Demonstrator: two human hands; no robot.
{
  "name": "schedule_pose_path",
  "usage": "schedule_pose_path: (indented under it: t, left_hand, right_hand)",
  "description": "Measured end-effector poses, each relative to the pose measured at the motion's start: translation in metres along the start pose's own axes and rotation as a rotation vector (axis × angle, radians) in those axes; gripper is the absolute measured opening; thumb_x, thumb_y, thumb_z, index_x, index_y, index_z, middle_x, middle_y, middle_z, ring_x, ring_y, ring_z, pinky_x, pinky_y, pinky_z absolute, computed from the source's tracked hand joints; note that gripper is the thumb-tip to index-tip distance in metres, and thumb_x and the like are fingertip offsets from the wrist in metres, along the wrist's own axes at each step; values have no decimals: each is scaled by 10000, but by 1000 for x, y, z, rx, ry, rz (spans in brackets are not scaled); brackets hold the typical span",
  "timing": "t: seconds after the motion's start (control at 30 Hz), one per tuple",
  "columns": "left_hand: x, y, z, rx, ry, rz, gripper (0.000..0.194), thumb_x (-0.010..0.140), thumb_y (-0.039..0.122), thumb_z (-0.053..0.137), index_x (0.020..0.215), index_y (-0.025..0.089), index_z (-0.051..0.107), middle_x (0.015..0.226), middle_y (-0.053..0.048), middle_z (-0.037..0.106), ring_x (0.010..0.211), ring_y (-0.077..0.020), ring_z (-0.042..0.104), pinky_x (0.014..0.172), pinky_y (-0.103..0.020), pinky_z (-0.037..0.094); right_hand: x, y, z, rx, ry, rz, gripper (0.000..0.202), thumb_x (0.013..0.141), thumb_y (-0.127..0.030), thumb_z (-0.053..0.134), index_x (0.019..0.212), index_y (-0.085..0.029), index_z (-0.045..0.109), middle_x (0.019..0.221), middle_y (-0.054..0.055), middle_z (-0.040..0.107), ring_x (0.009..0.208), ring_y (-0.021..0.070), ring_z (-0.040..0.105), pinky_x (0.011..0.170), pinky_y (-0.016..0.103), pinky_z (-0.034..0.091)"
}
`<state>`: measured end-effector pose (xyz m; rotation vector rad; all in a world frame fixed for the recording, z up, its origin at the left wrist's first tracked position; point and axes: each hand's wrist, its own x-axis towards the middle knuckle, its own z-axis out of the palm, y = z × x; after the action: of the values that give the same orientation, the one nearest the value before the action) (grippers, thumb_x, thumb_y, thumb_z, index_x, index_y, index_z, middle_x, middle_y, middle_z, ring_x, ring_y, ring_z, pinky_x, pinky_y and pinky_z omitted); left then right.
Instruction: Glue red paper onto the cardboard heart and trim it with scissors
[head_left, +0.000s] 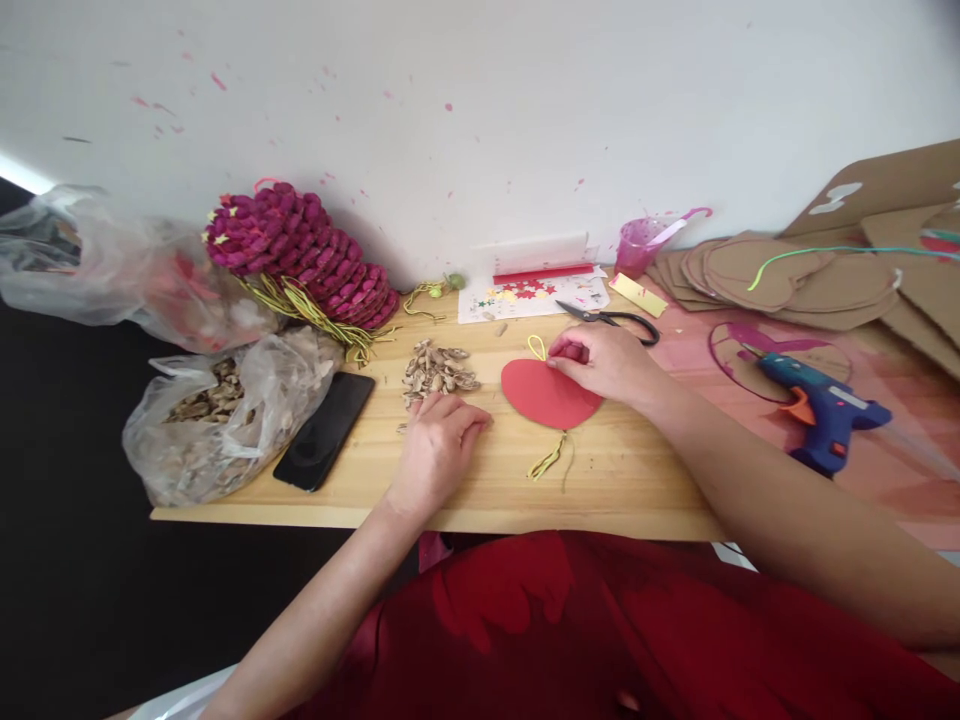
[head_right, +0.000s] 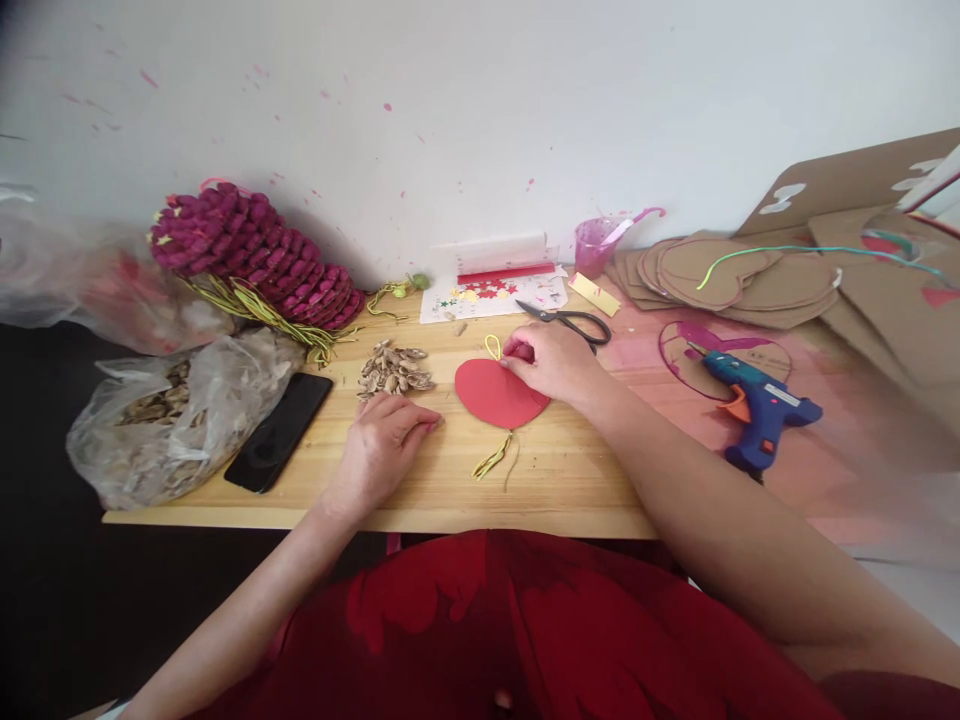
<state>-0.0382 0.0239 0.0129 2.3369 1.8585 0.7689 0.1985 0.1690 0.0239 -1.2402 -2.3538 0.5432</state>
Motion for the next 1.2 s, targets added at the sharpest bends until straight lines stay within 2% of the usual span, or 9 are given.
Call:
schedule_pose_path:
  t: [0.1,0.2,0.3,0.37,0.47,0.63,0.8,0.93,1.2]
  left_hand:
    - [0,2,1,28,-8,11,163,952,206,583,906,216,739,863,-52,712,891,-232,606,850,-394,420]
    - [0,-5,-9,27,47,-2,146,951,268,605,956,217,742,910,-52,741,909,-234,617,845,-392,423]
    - [-5,-23,-30,90,134,-78,172,948,316,612,898,217,743,904,-49,754,901,-236,623,837,-397,431]
    - [-12,-39,-45,150,148,-124,181,950,307,600,884,218,743,909,-46,758,892,-238,626,845,-403,444]
    - [-27,-58,-57,152,138,-138,195,960,224,554,1024,216,738,1001,-47,762,933,-230,638,888,-394,469]
    - [-43,-60,-52,69,138,-112,196,949,199,568,1048,209,738,1014,-61,757,983,-224,640,906,-374,502]
    - [-43,-54,-46,21,155,-78,178,949,209,591,1040,221,743,1010,-66,745,981,-215,640,903,-374,517]
    - [-47,-54,-43,-2,112,-38,180,913,228,662,1076,228,740,1040,-73,726,1001,-215,639,917,-385,520]
    - [-55,-46,-38,-23,98,-77,265,914,302,672,1172,251,699,1111,-85,699,1069,-233,642,968,-410,527]
  right_hand:
    - [0,0,-2,-11,-18,-28,110,829,-294,699,895,-213,732,819,29,739,736,180,645,647,309,428]
    - [-1,0,-3,-22,-43,-55,107,832,-301,688,872,-212,731,790,26,731,701,176,635,622,307,417]
    - [-2,0,-3,-48,-26,-64,137,845,-337,669,856,-216,733,771,33,732,694,186,637,617,313,412]
    - [-2,-1,-2,-60,-13,-46,159,847,-360,659,836,-220,733,762,38,739,691,195,645,612,317,410]
    - [-2,-1,-1,-78,1,-23,186,852,-375,634,794,-223,724,742,41,743,680,205,653,604,322,405]
    - [-1,0,-1,-100,44,7,240,859,-409,603,742,-226,702,666,36,716,609,199,625,569,327,381]
    - [-1,0,0,-111,30,23,229,853,-400,601,745,-226,703,660,36,710,614,201,625,562,322,377]
    - [-1,0,0,-110,11,28,228,858,-400,598,770,-223,711,684,39,720,629,203,630,571,323,380]
    - [-1,1,1,-98,19,23,211,839,-396,607,790,-225,721,704,36,731,643,202,636,565,319,382]
